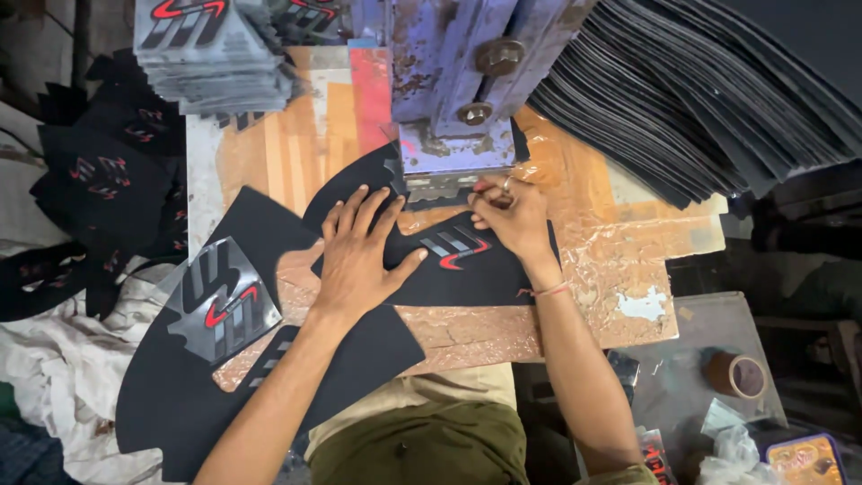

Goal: The person uses a hydraulic press to cut black fabric pieces using a metal template with a red logo. They repeatedly place the template on the fabric, operate the press, and then remove the cut pieces, stacking them on the table.

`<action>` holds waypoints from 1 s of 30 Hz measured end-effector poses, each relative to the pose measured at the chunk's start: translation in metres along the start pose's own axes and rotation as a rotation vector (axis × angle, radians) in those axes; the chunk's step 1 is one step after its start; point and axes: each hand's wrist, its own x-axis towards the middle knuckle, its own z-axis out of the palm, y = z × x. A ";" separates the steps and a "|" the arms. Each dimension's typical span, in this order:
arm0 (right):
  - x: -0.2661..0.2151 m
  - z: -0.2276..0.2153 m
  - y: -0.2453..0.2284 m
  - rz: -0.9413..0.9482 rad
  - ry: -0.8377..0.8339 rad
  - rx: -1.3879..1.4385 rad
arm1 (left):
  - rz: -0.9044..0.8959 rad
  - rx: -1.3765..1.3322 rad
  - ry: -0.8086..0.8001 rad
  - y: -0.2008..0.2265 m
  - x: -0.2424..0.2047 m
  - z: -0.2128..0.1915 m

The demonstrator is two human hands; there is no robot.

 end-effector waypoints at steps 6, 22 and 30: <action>0.001 0.002 -0.004 -0.003 0.012 0.002 | -0.010 -0.004 -0.004 0.000 0.000 0.000; -0.116 -0.029 -0.013 -0.057 0.133 -0.252 | -0.650 0.087 0.060 -0.148 -0.128 -0.118; -0.102 0.123 -0.146 -0.399 -0.352 -0.311 | -0.343 -0.321 0.286 -0.057 -0.120 -0.121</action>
